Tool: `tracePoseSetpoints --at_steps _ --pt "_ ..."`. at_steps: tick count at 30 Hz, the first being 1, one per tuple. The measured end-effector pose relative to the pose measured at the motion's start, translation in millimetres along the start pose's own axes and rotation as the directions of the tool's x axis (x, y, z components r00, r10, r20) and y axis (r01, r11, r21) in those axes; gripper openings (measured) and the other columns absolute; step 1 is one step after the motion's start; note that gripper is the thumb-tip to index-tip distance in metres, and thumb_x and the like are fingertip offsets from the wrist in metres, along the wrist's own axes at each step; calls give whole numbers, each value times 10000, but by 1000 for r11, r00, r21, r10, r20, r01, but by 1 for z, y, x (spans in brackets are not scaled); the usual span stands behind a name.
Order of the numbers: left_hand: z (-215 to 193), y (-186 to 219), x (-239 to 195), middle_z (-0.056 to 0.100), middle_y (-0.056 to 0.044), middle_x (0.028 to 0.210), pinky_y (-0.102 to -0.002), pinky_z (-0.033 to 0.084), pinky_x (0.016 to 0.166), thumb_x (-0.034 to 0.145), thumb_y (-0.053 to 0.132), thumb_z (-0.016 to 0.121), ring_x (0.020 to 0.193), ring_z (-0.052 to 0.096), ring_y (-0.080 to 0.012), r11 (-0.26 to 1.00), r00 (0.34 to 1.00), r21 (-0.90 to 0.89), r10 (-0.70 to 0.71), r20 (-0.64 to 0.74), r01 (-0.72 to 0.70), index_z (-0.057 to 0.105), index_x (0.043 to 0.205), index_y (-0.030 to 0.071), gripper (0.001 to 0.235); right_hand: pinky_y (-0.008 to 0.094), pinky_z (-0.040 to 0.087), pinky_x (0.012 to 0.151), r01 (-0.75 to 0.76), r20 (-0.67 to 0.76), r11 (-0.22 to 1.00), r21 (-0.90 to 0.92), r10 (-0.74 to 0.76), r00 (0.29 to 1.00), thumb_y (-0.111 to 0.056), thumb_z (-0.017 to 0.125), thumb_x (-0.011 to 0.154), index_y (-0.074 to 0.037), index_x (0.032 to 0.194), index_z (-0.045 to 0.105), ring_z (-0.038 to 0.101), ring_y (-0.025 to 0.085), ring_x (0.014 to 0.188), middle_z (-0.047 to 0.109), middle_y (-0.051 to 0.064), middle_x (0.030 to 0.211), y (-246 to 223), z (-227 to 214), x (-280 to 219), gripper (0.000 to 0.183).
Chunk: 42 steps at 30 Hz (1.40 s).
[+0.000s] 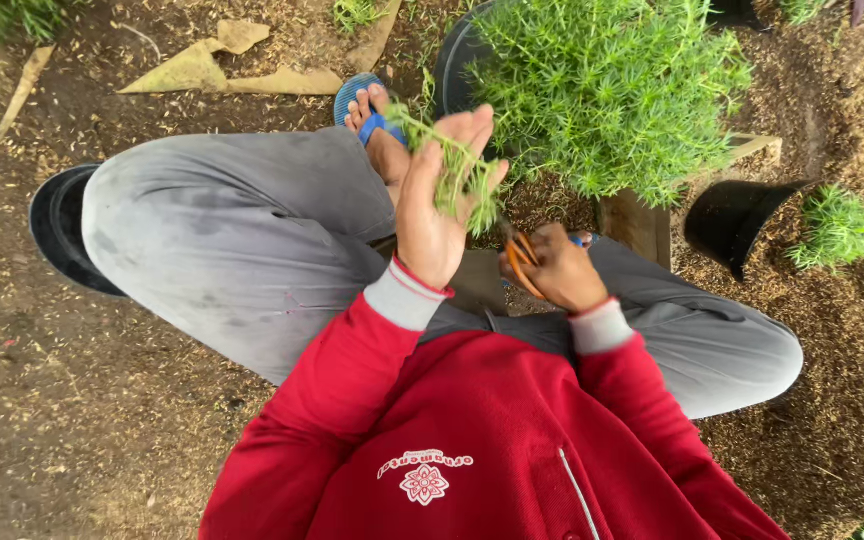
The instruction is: The person squats on the ground and uses orange-handled scissors to trim the tops of small green plants in black pots. The person cuts the foliage into small bunches and places them into a square container filled with soil.
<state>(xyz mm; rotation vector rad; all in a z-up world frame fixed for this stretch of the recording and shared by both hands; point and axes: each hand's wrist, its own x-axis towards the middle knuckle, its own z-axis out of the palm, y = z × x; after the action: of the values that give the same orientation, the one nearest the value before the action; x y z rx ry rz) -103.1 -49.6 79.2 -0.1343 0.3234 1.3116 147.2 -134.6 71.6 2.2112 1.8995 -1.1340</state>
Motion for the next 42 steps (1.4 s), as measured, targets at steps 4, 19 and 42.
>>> tracePoseSetpoints --at_steps 4,19,42 --pt "3 -2 -38 418 -185 1641 -461 370 1271 1163 275 380 1549 389 -281 978 1000 209 -10 -18 13 498 1473 14 422 294 456 537 -81 128 818 569 10 992 26 761 881 -33 1388 427 574 184 666 596 168 911 -28 -42 -57 610" --pt "11 -54 -62 371 -164 1705 -408 230 1358 1205 322 349 1606 325 -275 898 957 438 -149 250 25 422 1585 -9 509 303 624 782 242 -335 643 726 24 942 133 723 945 -44 1220 459 742 191 895 733 191 1116 -117 -69 -47 421" --pt "-9 -35 -31 710 -55 931 -304 542 848 1078 235 680 886 672 -141 781 970 617 214 -119 -96 677 993 -7 256 205 499 528 189 -268 663 724 19 963 71 711 946 -46 1193 454 674 90 686 759 141 1055 -110 -30 -50 375"
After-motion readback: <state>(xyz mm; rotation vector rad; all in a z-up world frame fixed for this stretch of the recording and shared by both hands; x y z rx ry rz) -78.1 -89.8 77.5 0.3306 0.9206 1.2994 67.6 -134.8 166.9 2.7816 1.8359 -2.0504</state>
